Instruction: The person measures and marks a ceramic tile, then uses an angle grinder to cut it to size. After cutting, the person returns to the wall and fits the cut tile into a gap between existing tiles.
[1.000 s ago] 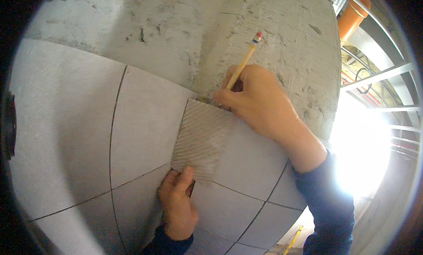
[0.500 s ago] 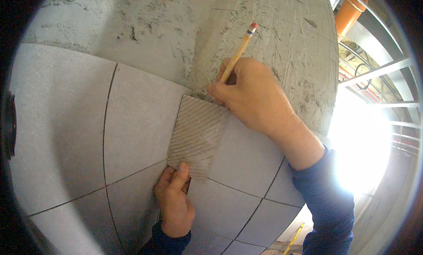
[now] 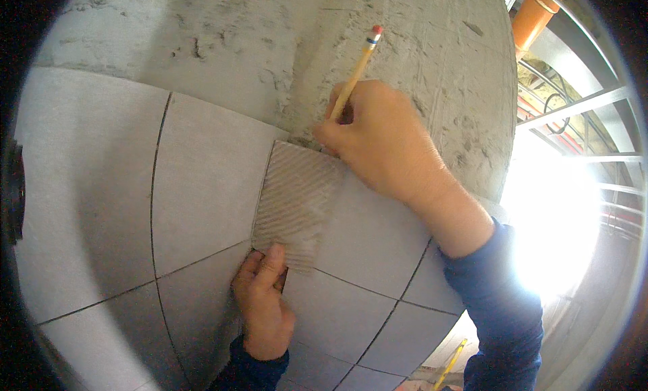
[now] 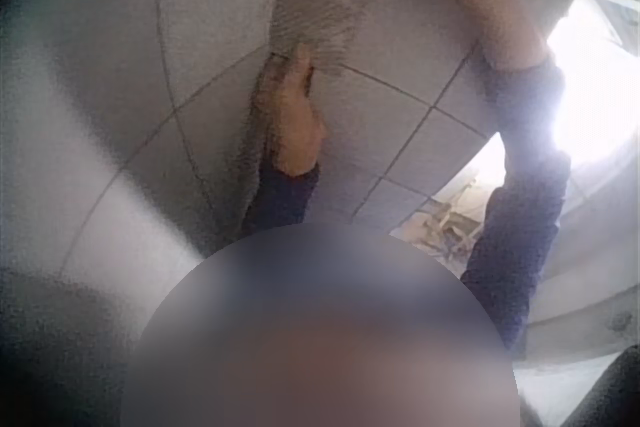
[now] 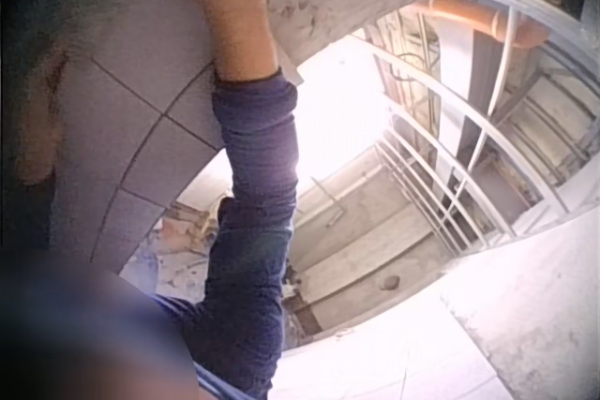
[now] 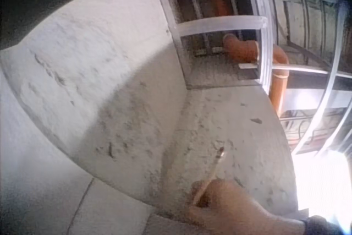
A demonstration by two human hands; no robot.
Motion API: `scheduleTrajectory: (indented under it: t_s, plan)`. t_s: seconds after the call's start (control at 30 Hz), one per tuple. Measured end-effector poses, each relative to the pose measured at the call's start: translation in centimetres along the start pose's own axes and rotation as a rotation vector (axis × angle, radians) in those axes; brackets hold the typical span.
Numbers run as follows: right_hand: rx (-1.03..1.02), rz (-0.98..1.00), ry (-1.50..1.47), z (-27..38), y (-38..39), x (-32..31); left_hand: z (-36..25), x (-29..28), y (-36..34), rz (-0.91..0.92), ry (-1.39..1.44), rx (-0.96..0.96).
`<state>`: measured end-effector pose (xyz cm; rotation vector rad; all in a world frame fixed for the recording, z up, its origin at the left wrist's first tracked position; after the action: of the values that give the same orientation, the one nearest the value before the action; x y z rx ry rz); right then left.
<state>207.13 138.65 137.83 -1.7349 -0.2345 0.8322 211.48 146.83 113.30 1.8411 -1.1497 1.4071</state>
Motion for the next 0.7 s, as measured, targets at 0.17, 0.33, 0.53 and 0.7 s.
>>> scheduleTrajectory:
  t_s: [0.17, 0.33, 0.53, 0.7]
  plan:
    - [0.067, 0.018, -0.104, 0.8, 0.2, -0.4, -0.2, -0.2, -0.3, 0.012, -0.028, 0.017]
    - [-0.384, -0.143, -0.023, 2.3, 2.0, 1.0, -0.9, -0.6, -0.2, 0.028, -0.128, 0.052]
    - [-0.581, 0.034, -0.286, 1.9, 4.7, 2.9, -1.2, -0.1, 0.2, 0.049, -0.163, 0.053]
    - [-0.667, 0.144, -0.276, 0.8, 5.3, 2.5, -0.4, 0.9, 0.8, 0.087, -0.168, 0.088]
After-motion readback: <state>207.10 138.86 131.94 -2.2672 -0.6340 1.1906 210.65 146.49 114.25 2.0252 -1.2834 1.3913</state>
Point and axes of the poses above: each hand's wrist, its own y-axis away from the middle knuckle, its own x-axis out of the palm, z = x × y, the point moved 3 cm from there along -y, towards the middle knuckle, and after that the axes turned 15 degrees about -z, right-handed, at the moved point
